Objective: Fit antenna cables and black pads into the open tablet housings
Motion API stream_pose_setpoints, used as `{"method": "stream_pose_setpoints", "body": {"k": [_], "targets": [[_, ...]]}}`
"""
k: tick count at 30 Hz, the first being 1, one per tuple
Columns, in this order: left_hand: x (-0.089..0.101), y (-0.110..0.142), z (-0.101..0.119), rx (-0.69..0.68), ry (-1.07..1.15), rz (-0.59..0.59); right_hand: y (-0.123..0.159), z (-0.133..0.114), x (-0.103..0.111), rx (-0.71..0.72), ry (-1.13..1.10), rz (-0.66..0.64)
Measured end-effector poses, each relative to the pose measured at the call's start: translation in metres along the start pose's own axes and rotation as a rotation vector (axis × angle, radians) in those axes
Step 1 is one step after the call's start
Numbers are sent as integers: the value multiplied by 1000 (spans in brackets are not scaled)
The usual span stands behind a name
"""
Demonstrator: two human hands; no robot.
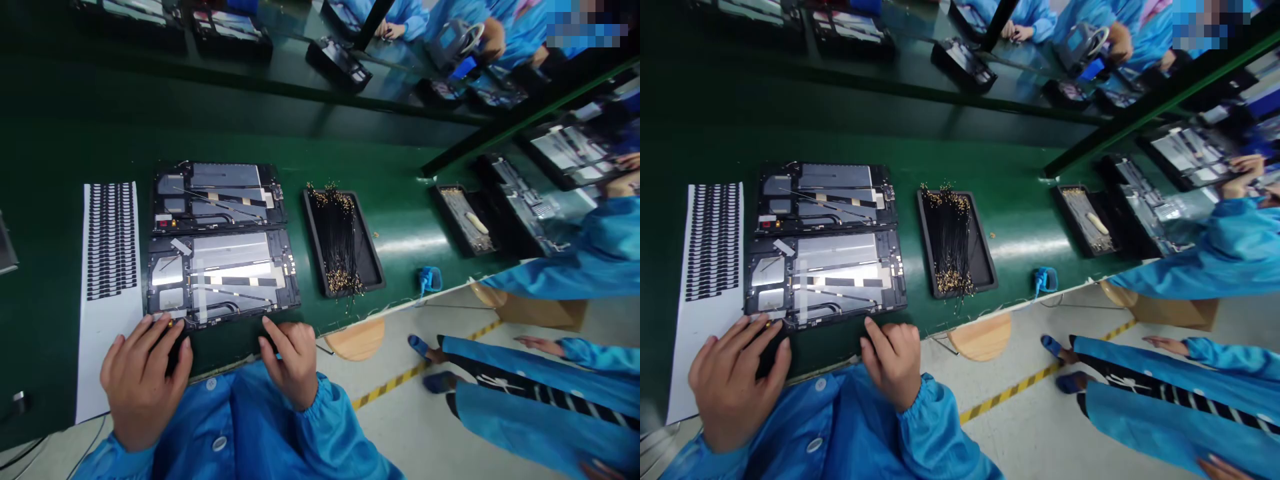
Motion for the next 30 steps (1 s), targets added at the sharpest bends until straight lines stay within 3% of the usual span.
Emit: {"method": "stream_pose_setpoints", "body": {"k": [6, 15, 30], "targets": [[2, 1, -3, 0, -21, -26, 8, 12, 5, -40, 16, 92], [5, 2, -5, -28, -75, -89, -8, 20, 5, -62, -81, 154], [4, 3, -10, -49, -43, -121, -24, 30, 15, -127, -213, -55]]}}
Point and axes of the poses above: each hand's wrist, its own y-axis away from the middle knuckle, its own x-axis out of the back of the hand, z = x × y, the point moved 1 cm from there along -y, towards the middle knuckle, and after that the axes turned 15 degrees about x, right-handed, at the moved point
